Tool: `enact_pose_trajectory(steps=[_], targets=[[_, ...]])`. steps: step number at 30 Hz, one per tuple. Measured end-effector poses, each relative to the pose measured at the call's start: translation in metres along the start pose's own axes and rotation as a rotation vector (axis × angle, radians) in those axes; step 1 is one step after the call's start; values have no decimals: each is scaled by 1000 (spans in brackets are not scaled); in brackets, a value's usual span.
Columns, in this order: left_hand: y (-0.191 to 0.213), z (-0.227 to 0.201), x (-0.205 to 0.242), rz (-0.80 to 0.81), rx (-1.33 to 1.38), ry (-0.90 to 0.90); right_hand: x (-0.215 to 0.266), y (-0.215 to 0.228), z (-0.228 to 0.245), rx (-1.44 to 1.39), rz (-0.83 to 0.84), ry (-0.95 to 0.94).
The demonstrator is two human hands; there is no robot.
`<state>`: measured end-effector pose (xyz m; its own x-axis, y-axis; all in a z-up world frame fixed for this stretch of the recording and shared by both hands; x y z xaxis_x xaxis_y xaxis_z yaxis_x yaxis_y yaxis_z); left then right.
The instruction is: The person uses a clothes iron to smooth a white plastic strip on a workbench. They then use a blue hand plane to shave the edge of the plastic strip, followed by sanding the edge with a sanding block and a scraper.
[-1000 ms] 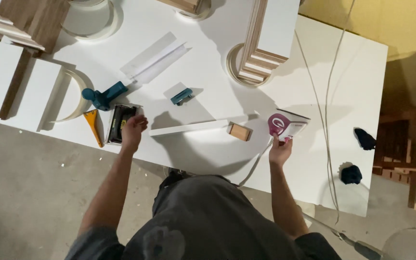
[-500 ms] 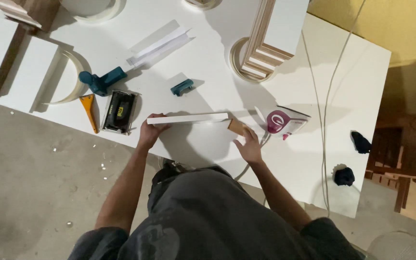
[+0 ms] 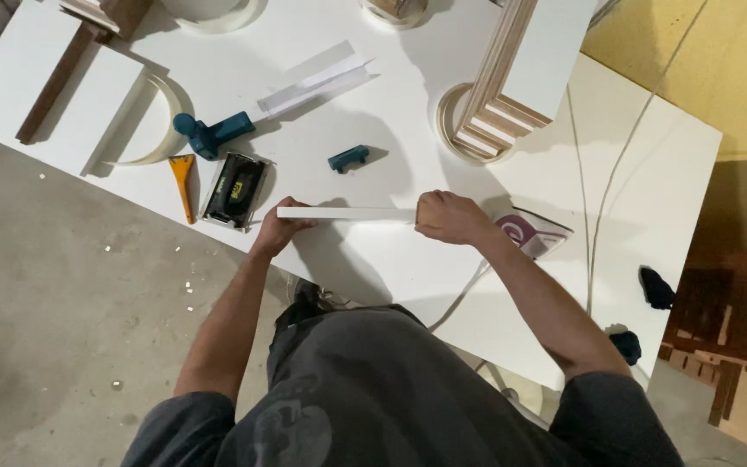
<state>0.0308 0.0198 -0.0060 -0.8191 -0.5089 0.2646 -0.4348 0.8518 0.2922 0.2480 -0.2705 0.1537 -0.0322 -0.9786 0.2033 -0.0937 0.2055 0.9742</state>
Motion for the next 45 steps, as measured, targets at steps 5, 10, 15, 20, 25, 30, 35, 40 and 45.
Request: enact_pose_trajectory(steps=[5, 10, 15, 20, 25, 30, 35, 40, 45], targets=[[-1, -2, -4, 15, -33, 13, -32, -13, -13, -390, 287, -245], [0, -1, -5, 20, -86, 40, -71, -10, 4, -422, 370, -157], [-9, 12, -10, 64, -176, -37, -124, 20, 48, -421, 398, -94], [-11, 27, -17, 68, -96, -29, -177, 20, 77, -419, 399, -39], [-26, 86, -42, 77, -108, -47, -222, 30, 112, -420, 320, 9], [-22, 81, -36, 95, -52, -108, -240, 26, 129, -411, 183, 28], [-6, 34, -26, 95, -29, -136, -217, 40, 138, -376, 137, 23], [-2, 9, -13, 111, -45, -94, -176, 31, 107, -372, 243, -48], [-1, 8, -11, 122, -147, -18, -121, 24, 69, -390, 343, -167]])
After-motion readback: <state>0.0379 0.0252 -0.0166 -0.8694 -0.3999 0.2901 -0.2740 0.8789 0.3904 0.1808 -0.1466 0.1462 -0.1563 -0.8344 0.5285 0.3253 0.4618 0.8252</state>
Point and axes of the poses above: each hand's wrist, its own x-axis away from the middle knuckle, its own y-axis out of the back of the hand, z = x × y, the point moved 4 cm from there along -x, towards the middle knuckle, and after that the axes turned 10 degrees about -x, right-handed, at the moved point
